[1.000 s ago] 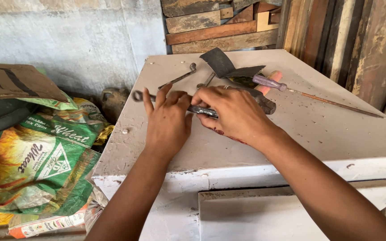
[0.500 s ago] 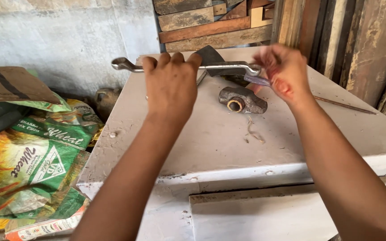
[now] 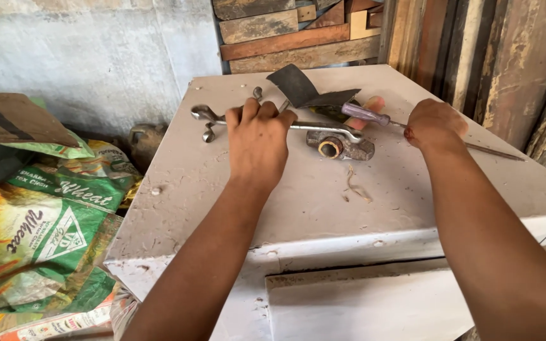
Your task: Repairing various tools and items in a workshop environment.
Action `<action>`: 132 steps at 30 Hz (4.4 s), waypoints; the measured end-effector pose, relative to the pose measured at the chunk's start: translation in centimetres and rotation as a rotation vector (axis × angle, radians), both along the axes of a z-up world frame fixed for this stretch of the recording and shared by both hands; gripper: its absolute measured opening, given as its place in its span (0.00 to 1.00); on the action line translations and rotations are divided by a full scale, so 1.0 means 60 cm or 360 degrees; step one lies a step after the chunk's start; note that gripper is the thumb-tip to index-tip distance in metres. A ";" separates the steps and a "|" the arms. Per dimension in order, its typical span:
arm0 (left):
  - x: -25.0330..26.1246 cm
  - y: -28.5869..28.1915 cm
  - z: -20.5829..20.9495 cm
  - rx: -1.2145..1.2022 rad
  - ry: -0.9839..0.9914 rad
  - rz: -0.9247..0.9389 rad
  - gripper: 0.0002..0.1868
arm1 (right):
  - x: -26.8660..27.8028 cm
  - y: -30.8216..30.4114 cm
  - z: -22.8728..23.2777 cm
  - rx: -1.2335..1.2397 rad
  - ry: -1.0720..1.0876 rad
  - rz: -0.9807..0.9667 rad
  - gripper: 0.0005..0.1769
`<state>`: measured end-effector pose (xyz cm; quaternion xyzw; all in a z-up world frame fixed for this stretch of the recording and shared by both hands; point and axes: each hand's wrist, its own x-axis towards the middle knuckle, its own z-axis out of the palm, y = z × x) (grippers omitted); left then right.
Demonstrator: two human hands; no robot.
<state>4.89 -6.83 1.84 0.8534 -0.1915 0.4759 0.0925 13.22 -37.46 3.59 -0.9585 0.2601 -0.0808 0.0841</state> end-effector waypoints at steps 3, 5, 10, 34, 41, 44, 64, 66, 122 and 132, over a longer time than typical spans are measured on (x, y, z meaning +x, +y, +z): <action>-0.002 -0.010 0.001 -0.0075 0.0149 -0.0091 0.18 | 0.010 0.000 0.006 -0.0081 -0.0205 -0.0099 0.15; -0.002 -0.014 -0.001 -0.0078 0.0129 -0.0171 0.17 | -0.028 0.043 0.045 -0.0249 -0.0308 0.0134 0.09; -0.013 -0.019 0.003 -0.0011 0.0070 -0.0317 0.13 | -0.110 0.163 0.108 -0.0481 -0.0675 0.1026 0.11; 0.025 0.016 -0.007 -0.0217 0.0329 0.0494 0.12 | -0.105 0.279 0.093 0.0172 -0.0687 0.1420 0.24; 0.014 0.034 0.005 -0.0164 0.0310 0.0735 0.10 | 0.034 0.140 0.048 0.1308 -0.1377 0.1882 0.15; 0.013 0.037 0.012 -0.0169 0.0326 0.0734 0.10 | 0.020 0.139 0.038 0.1833 -0.1111 0.1562 0.12; 0.029 0.030 0.006 0.0067 0.0605 0.0749 0.11 | -0.027 0.267 0.058 0.0502 -0.0582 0.2226 0.17; 0.034 0.039 -0.001 -0.0015 0.0443 0.0686 0.13 | -0.061 0.295 0.054 0.1044 -0.0053 0.2102 0.28; -0.057 0.059 0.014 0.0209 0.0414 0.0295 0.18 | -0.202 0.298 0.051 -0.0647 -0.1125 0.1675 0.20; -0.095 0.059 0.009 0.0126 -0.0211 -0.0155 0.22 | -0.326 0.307 0.026 0.0034 -0.0708 0.1290 0.19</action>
